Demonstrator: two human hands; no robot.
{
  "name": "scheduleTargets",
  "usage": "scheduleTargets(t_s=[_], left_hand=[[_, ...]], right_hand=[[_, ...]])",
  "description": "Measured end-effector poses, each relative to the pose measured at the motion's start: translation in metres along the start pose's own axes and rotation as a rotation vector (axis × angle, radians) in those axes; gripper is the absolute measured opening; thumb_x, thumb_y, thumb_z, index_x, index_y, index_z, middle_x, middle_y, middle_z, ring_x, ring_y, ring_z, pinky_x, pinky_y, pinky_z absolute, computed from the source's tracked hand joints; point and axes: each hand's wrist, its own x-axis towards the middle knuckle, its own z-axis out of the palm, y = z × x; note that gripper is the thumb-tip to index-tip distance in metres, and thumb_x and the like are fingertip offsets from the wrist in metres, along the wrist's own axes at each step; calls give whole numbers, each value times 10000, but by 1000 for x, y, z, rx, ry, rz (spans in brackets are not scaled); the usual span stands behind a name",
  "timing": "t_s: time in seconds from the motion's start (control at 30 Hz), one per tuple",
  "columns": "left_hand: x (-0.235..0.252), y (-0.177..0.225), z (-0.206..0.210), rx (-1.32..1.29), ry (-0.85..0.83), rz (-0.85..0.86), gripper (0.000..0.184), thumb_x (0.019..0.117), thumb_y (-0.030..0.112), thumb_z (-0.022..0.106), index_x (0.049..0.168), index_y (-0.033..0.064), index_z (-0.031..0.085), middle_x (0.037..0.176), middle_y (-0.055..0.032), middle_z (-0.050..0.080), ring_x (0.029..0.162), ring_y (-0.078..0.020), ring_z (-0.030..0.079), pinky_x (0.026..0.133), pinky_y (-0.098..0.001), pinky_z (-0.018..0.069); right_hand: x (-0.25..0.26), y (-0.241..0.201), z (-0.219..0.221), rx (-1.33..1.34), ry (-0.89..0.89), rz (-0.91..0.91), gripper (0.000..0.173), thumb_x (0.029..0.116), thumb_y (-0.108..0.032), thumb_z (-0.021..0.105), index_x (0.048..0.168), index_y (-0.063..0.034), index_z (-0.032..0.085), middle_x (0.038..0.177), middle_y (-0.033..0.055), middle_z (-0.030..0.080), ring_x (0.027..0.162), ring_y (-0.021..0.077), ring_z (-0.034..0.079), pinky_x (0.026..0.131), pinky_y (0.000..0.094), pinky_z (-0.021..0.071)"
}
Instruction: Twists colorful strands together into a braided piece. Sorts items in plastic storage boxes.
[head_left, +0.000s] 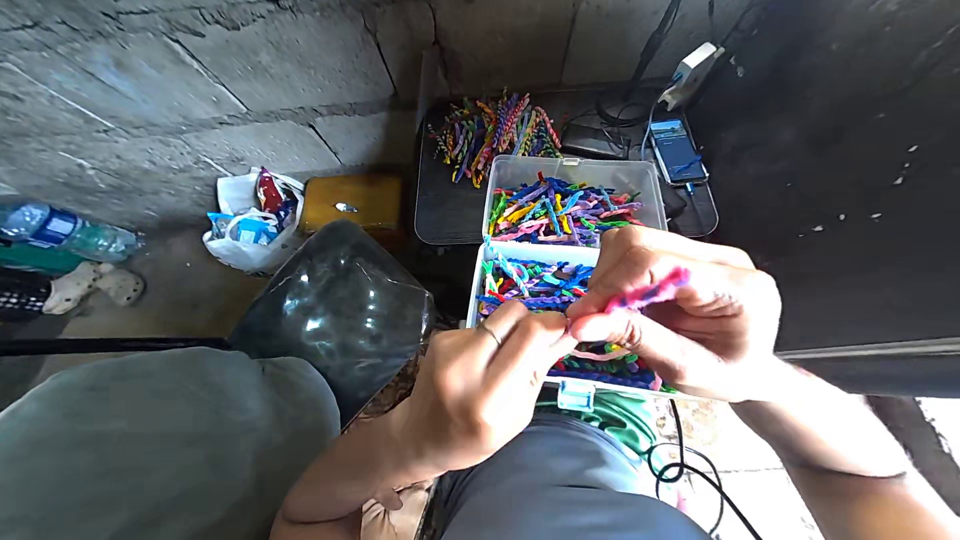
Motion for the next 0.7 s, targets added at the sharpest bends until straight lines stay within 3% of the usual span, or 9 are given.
scheduleTargets(t_s=[0.07, 0.17, 0.27, 0.33, 0.43, 0.53, 0.6, 0.7], left_hand=[[-3, -2, 6, 240, 57, 83, 177, 1048, 111, 543, 949, 3, 644, 736, -93, 567, 632, -112, 540, 577, -166, 419], [2, -4, 6, 134, 49, 32, 214, 1048, 131, 551, 926, -14, 650, 742, -86, 567, 646, -70, 534, 591, -126, 416], [5, -6, 2, -227, -41, -92, 245, 1057, 137, 535, 917, -38, 635, 774, -57, 597, 707, 21, 549, 652, -77, 446], [7, -9, -3, -533, -134, -197, 257, 1074, 144, 511, 933, -27, 641, 777, 0, 611, 698, 81, 525, 627, -61, 431], [11, -11, -11, -964, -278, -383, 239, 1084, 189, 498, 948, 65, 651, 772, 117, 604, 683, 137, 530, 608, -34, 445], [14, -13, -13, -1237, -396, -491, 216, 1077, 212, 517, 969, 109, 674, 815, 150, 645, 704, 138, 567, 599, -34, 455], [15, -14, -10, -1224, -382, -466, 210, 1074, 199, 524, 985, 82, 674, 825, 137, 644, 706, 145, 543, 598, -29, 430], [14, -10, -8, -799, -247, -276, 231, 1071, 164, 525, 975, -5, 650, 815, 60, 631, 716, 133, 498, 625, -33, 400]], right_hand=[[-3, 2, 5, -25, 49, 37, 174, 962, -94, 657, 827, -21, 574, 801, -12, 559, 705, -52, 537, 624, 79, 472], [-4, 3, 11, 14, 104, 133, 199, 973, -129, 652, 817, -57, 550, 784, -40, 550, 653, -63, 529, 579, 80, 478], [-2, 1, 8, 124, 71, 251, 185, 979, -178, 663, 843, -91, 572, 759, -77, 562, 650, -62, 542, 579, 87, 481], [0, 5, 3, 302, -18, 303, 168, 976, -213, 681, 876, -124, 580, 770, -90, 599, 657, -53, 589, 579, 103, 524], [2, 17, -5, 534, -183, 228, 158, 943, -217, 741, 1028, -100, 677, 972, -63, 683, 831, -17, 658, 690, 143, 577], [5, 22, -7, 481, -176, 97, 112, 950, -159, 729, 938, -51, 703, 922, -43, 669, 835, -31, 627, 695, 116, 534], [4, 18, -6, 418, -116, 93, 124, 954, -155, 719, 888, -61, 672, 876, -54, 642, 823, -32, 623, 707, 119, 543], [-1, 7, 0, 277, -6, 174, 124, 946, -140, 691, 853, -91, 626, 818, -79, 580, 763, -51, 570, 663, 98, 496]])
